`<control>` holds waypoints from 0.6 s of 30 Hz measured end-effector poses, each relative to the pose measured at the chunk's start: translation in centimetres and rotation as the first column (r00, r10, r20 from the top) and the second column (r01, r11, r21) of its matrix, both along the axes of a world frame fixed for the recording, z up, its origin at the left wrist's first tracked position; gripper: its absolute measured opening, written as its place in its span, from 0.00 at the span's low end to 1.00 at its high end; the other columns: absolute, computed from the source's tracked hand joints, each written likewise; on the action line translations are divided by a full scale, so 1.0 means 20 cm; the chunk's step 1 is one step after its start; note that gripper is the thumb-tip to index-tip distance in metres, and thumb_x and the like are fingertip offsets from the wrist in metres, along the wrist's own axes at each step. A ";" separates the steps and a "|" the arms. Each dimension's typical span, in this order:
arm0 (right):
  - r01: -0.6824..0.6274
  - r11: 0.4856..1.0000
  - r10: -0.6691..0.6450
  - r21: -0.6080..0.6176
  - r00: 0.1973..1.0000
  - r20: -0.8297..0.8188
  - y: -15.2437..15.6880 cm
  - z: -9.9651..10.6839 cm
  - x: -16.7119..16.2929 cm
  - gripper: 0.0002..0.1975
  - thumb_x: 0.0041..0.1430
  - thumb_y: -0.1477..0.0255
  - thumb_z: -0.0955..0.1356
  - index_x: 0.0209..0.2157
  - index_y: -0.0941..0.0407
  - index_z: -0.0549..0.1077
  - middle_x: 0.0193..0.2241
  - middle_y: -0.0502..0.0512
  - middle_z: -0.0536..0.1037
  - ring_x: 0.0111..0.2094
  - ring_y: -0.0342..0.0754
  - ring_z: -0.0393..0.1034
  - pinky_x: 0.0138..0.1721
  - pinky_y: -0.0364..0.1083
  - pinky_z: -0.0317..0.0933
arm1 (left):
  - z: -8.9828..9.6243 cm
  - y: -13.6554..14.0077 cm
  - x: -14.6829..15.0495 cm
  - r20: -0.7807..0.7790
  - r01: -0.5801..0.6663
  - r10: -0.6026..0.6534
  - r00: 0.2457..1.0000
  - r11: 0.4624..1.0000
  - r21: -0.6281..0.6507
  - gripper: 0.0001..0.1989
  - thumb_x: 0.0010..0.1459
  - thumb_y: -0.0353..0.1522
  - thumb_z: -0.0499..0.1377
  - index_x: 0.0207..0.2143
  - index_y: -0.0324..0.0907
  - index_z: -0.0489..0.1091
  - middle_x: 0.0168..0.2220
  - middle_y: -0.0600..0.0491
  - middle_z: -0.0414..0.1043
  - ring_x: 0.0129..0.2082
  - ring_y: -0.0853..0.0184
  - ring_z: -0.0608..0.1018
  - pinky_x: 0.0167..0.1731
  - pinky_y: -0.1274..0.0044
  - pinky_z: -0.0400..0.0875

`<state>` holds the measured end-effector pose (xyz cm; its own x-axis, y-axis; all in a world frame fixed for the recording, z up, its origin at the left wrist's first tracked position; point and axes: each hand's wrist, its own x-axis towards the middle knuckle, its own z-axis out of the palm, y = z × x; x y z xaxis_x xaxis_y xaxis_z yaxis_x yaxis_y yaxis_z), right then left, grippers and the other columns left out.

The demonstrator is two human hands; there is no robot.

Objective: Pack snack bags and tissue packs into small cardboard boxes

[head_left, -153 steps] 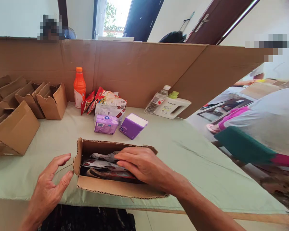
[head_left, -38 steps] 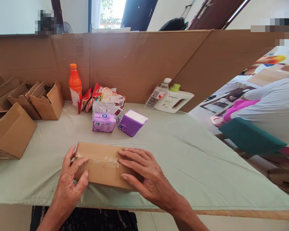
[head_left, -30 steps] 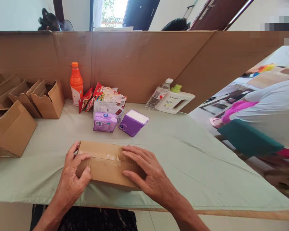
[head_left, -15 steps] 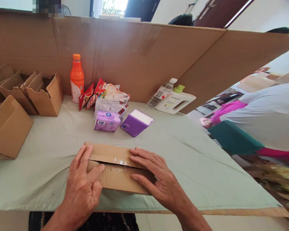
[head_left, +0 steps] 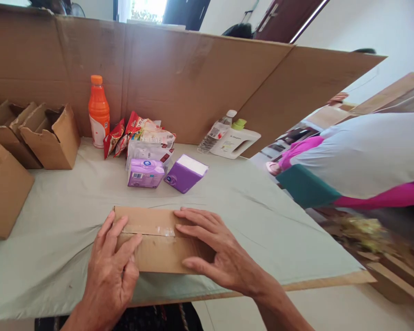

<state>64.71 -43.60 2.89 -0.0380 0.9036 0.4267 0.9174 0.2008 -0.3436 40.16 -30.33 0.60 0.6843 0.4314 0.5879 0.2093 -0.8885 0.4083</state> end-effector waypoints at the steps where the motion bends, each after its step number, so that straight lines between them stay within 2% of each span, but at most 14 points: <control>1: -0.034 0.998 0.034 -0.050 0.999 0.010 0.01 0.02 0.01 0.25 0.62 0.52 0.70 0.53 0.55 0.74 0.61 0.67 0.71 0.62 0.62 0.64 0.58 0.62 0.62 | 0.00 0.00 0.00 -0.003 -0.006 0.006 1.000 1.000 0.001 0.19 0.65 0.21 0.49 0.55 0.42 0.68 0.64 0.41 0.60 0.70 0.49 0.56 0.58 0.52 0.68; 4: -0.147 0.971 0.160 -0.190 0.985 0.057 0.04 0.08 0.04 0.40 0.56 0.42 0.69 0.59 0.58 0.70 0.67 0.71 0.62 0.67 0.64 0.56 0.63 0.64 0.56 | 0.01 0.00 0.00 -0.016 -0.028 0.028 0.999 1.000 0.005 0.19 0.65 0.21 0.48 0.54 0.43 0.68 0.64 0.43 0.60 0.70 0.52 0.56 0.59 0.54 0.69; 6: -0.197 0.942 0.228 -0.273 0.970 0.086 0.06 0.11 0.04 0.47 0.54 0.40 0.69 0.64 0.58 0.65 0.69 0.73 0.57 0.69 0.67 0.50 0.66 0.66 0.50 | 0.02 0.00 -0.01 -0.031 -0.037 0.038 0.999 0.999 0.012 0.19 0.65 0.22 0.48 0.54 0.44 0.68 0.65 0.44 0.60 0.70 0.53 0.56 0.59 0.56 0.68; 8: -0.204 0.913 0.251 -0.354 0.964 0.091 0.07 0.14 0.02 0.49 0.52 0.43 0.72 0.67 0.57 0.62 0.70 0.73 0.54 0.70 0.68 0.46 0.67 0.67 0.45 | 0.02 0.01 -0.02 -0.044 -0.040 0.041 0.998 0.999 0.024 0.19 0.66 0.22 0.48 0.54 0.44 0.68 0.65 0.45 0.60 0.71 0.54 0.56 0.60 0.58 0.67; 10: -0.186 0.892 0.237 -0.411 0.969 0.075 0.09 0.16 0.00 0.49 0.49 0.49 0.75 0.67 0.55 0.62 0.71 0.72 0.52 0.70 0.69 0.45 0.67 0.67 0.43 | 0.02 0.02 -0.04 -0.061 -0.028 0.030 0.998 0.999 0.041 0.18 0.66 0.23 0.49 0.54 0.45 0.68 0.66 0.47 0.59 0.71 0.54 0.56 0.61 0.61 0.67; 13: -0.182 0.892 0.222 -0.414 0.974 0.050 0.11 0.17 -0.02 0.47 0.45 0.56 0.77 0.66 0.54 0.64 0.69 0.70 0.55 0.68 0.69 0.48 0.65 0.66 0.44 | 0.01 0.06 -0.04 -0.056 -0.015 0.019 0.998 0.998 0.066 0.18 0.66 0.24 0.50 0.55 0.46 0.69 0.66 0.49 0.60 0.70 0.55 0.58 0.62 0.63 0.64; 18: -0.217 0.923 0.253 -0.317 0.964 0.077 0.10 0.16 0.04 0.44 0.48 0.54 0.74 0.65 0.55 0.64 0.67 0.71 0.58 0.65 0.68 0.52 0.62 0.66 0.48 | -0.02 0.07 0.03 0.017 -0.025 0.023 1.000 0.993 0.113 0.17 0.67 0.26 0.48 0.52 0.46 0.70 0.64 0.47 0.63 0.70 0.53 0.59 0.64 0.60 0.60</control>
